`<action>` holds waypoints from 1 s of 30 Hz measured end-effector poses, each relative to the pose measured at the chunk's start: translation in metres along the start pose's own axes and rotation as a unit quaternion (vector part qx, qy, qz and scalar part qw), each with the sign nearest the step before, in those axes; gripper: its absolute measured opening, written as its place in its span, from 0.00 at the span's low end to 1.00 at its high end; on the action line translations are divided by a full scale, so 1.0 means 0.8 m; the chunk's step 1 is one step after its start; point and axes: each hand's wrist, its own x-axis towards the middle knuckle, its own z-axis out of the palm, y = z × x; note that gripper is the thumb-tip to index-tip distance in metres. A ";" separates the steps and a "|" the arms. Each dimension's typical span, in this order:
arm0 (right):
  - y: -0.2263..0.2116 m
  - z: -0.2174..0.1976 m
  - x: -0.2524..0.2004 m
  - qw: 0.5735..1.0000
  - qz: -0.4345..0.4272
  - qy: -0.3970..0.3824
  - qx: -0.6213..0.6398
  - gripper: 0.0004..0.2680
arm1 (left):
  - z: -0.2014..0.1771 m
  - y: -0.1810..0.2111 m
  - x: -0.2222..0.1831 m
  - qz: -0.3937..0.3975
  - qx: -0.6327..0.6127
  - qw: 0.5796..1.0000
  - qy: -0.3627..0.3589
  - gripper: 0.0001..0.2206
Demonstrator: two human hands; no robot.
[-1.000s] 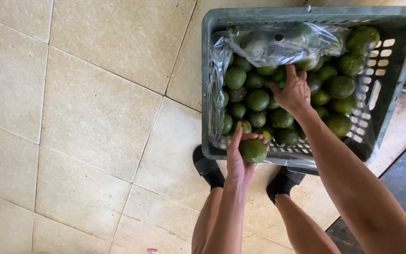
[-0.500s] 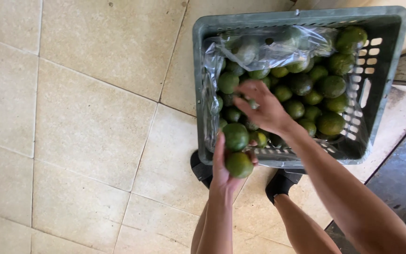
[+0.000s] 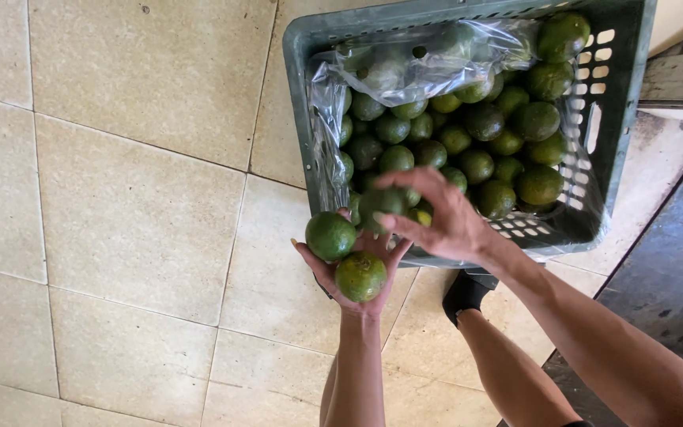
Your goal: Move citrus fruits from a crate on the floor to a workbench and a display basket at a fruit juice stall.
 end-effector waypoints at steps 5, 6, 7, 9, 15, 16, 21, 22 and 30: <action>0.038 0.006 0.002 0.998 -0.005 0.015 0.062 0.13 | -0.010 0.004 -0.007 -0.024 -0.041 0.999 -0.017 0.36; 0.055 0.010 0.009 0.995 0.046 0.046 -0.073 0.13 | -0.010 0.005 -0.007 -0.026 -0.038 0.998 -0.032 0.36; 0.072 0.013 0.017 0.971 0.096 0.076 -0.207 0.18 | -0.010 0.006 -0.007 -0.029 -0.035 0.998 -0.048 0.37; 0.072 0.026 0.038 0.962 0.126 0.025 -0.241 0.24 | -0.010 0.006 -0.007 -0.036 -0.047 0.997 -0.057 0.37; 0.077 0.021 0.048 0.956 0.181 -0.041 -0.228 0.29 | -0.013 0.002 -0.007 -0.040 -0.060 0.995 -0.068 0.37; 0.077 0.015 0.043 0.964 0.216 -0.021 -0.151 0.27 | -0.012 0.001 -0.009 -0.044 -0.065 0.995 -0.067 0.37; 0.141 0.001 0.046 0.868 0.328 0.114 0.354 0.26 | -0.008 -0.002 -0.013 -0.047 -0.073 0.994 -0.067 0.37; 0.149 -0.005 0.058 0.820 0.416 0.181 0.350 0.25 | -0.005 -0.002 -0.011 -0.050 -0.077 0.994 -0.061 0.37; 0.151 0.023 0.131 0.936 0.329 0.117 -0.055 0.34 | -0.010 -0.003 -0.009 -0.064 -0.085 0.992 -0.063 0.38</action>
